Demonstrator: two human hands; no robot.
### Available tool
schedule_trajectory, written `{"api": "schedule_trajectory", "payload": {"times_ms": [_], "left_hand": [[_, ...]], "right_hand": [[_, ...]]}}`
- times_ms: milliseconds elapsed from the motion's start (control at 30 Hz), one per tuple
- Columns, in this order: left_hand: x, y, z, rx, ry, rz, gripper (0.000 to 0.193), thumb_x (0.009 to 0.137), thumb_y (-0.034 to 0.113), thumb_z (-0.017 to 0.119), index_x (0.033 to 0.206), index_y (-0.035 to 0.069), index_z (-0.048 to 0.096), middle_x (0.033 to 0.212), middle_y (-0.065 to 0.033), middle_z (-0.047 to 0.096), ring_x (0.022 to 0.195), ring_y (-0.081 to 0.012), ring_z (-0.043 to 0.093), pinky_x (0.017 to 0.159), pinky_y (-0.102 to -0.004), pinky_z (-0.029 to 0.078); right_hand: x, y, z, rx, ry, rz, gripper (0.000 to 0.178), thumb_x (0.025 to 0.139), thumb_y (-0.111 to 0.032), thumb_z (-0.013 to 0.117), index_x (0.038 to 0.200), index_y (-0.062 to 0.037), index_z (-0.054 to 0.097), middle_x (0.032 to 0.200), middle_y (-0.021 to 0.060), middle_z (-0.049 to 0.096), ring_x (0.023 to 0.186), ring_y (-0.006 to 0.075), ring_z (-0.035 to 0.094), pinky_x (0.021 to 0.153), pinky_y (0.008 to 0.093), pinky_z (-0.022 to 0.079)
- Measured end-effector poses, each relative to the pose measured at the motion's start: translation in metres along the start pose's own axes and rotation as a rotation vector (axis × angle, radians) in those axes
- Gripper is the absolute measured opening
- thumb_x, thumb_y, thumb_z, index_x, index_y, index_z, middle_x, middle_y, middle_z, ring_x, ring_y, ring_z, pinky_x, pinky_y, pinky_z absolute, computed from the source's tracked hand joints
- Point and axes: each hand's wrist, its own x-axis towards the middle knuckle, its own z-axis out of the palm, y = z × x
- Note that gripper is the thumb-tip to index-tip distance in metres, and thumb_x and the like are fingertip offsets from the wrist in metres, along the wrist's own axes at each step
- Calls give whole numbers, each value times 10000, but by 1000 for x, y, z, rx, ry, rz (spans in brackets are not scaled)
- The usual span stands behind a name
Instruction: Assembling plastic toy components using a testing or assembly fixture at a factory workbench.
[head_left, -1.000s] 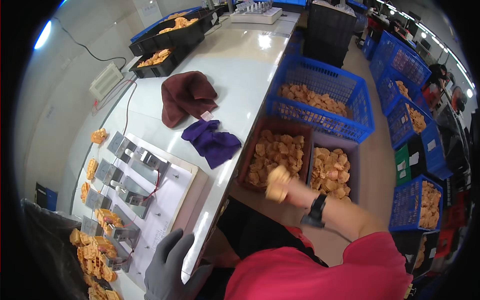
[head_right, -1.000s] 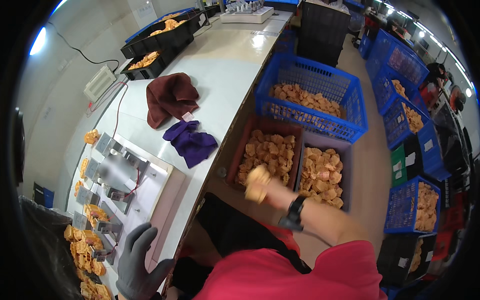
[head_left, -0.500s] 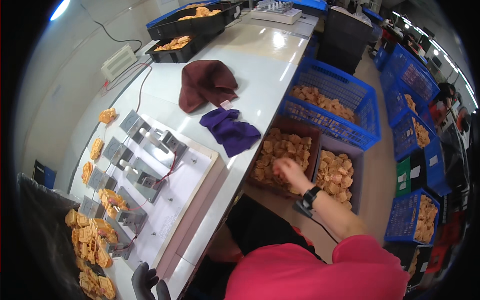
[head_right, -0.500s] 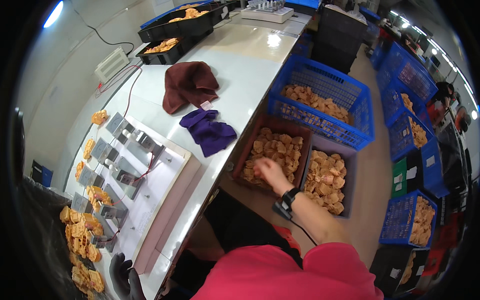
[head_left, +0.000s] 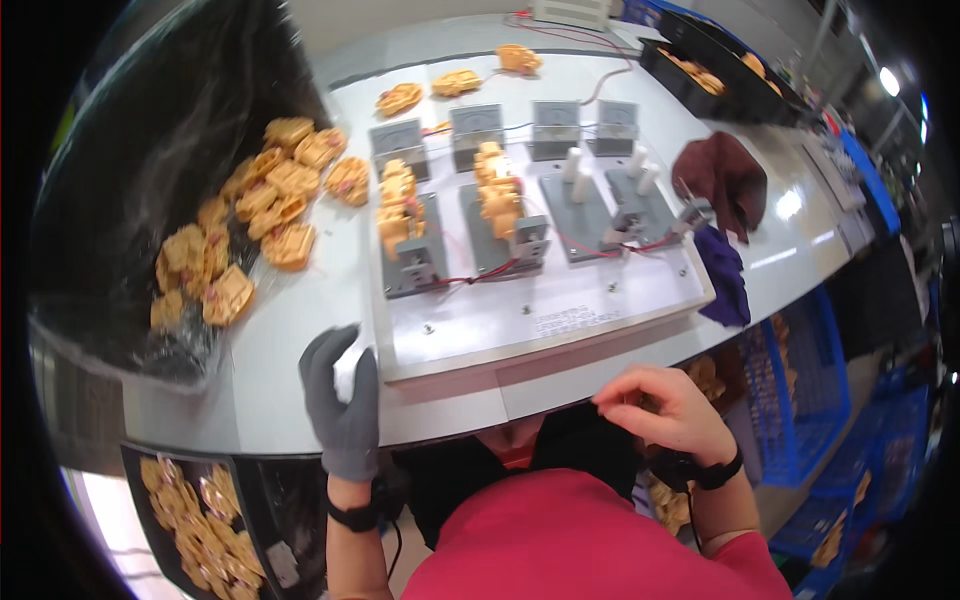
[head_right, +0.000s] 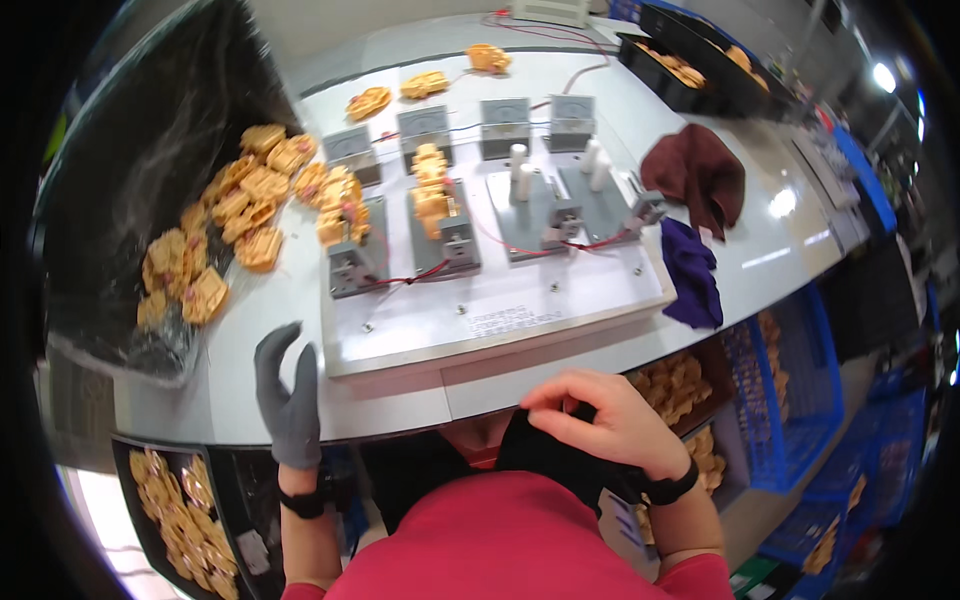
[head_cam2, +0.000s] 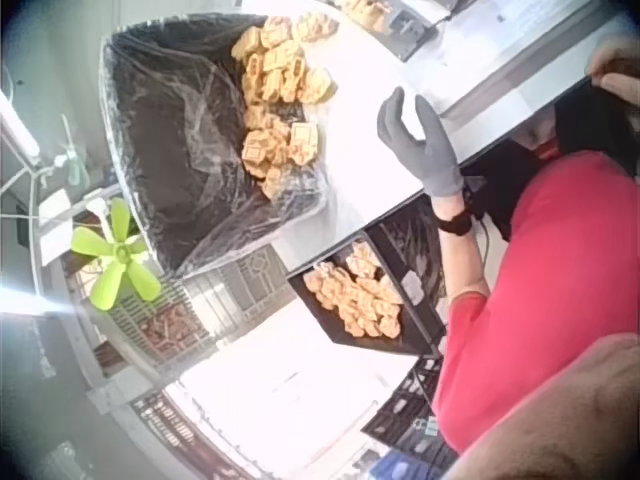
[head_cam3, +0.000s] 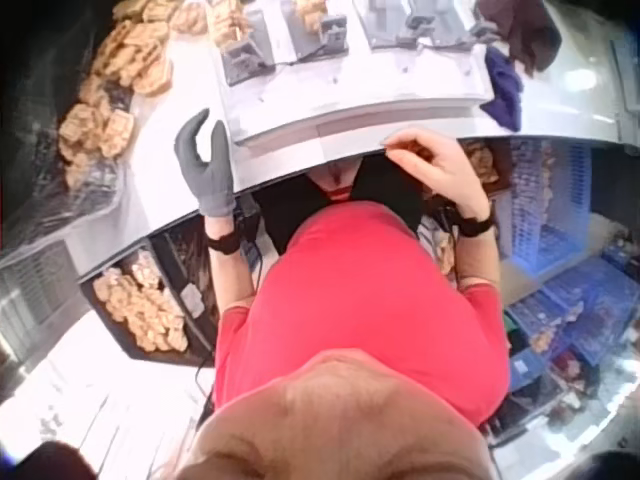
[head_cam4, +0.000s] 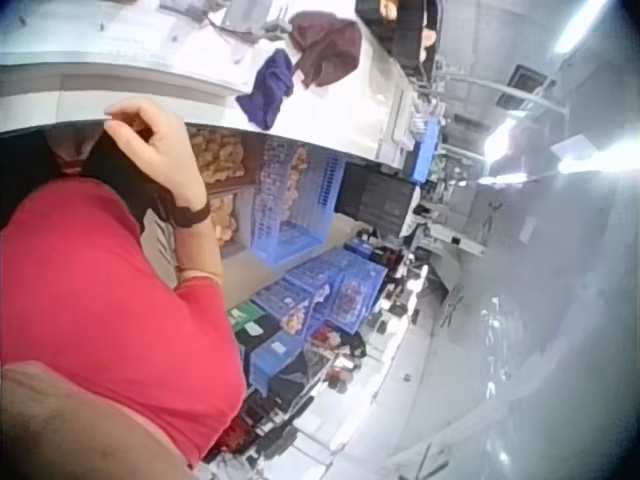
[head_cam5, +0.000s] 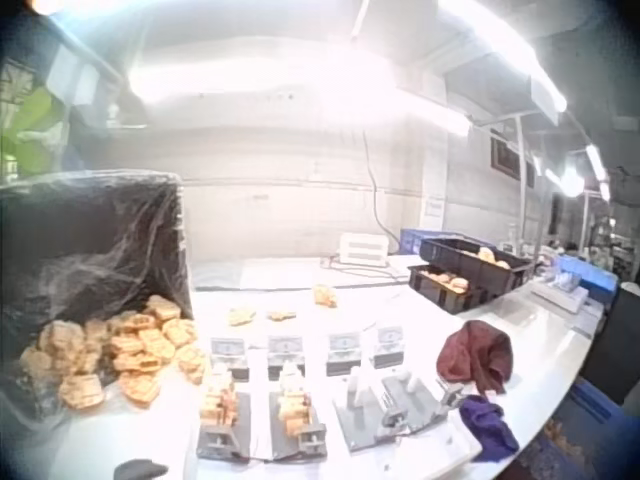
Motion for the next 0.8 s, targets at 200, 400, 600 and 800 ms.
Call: {"api": "schedule_trajectory", "payload": {"times_ms": [200, 400, 600, 800], "left_hand": [[12, 7, 21, 18, -194, 76, 338, 818, 116, 709, 1145, 53, 648, 1174, -147, 606, 1202, -324, 526, 1025, -396, 411], [17, 9, 27, 108, -251, 143, 304, 831, 220, 697, 1106, 94, 671, 1132, -109, 617, 1218, -355, 497, 1019, -445, 390], [16, 8, 28, 79, -284, 96, 294, 828, 209, 702, 1098, 96, 675, 1145, -105, 609, 1235, -353, 482, 1024, -441, 397], [13, 9, 31, 75, -276, 54, 293, 826, 188, 704, 1101, 92, 673, 1169, -110, 602, 1259, -358, 463, 1029, -442, 400]], "right_hand": [[75, -4, 36, -395, 328, -304, 142, 875, -78, 660, 1010, -34, 668, 920, 95, 640, 868, 239, 619, 754, 317, 476], [103, 2, 38, -636, 381, -418, 99, 846, -101, 690, 935, -60, 678, 860, 57, 630, 814, 243, 596, 754, 359, 414], [106, 5, 39, -628, 408, -390, 66, 843, -101, 690, 900, -72, 675, 833, 46, 624, 798, 239, 590, 743, 360, 405], [108, 9, 41, -593, 437, -409, 72, 845, -108, 690, 906, -75, 673, 828, 47, 619, 780, 238, 584, 731, 361, 401]]}}
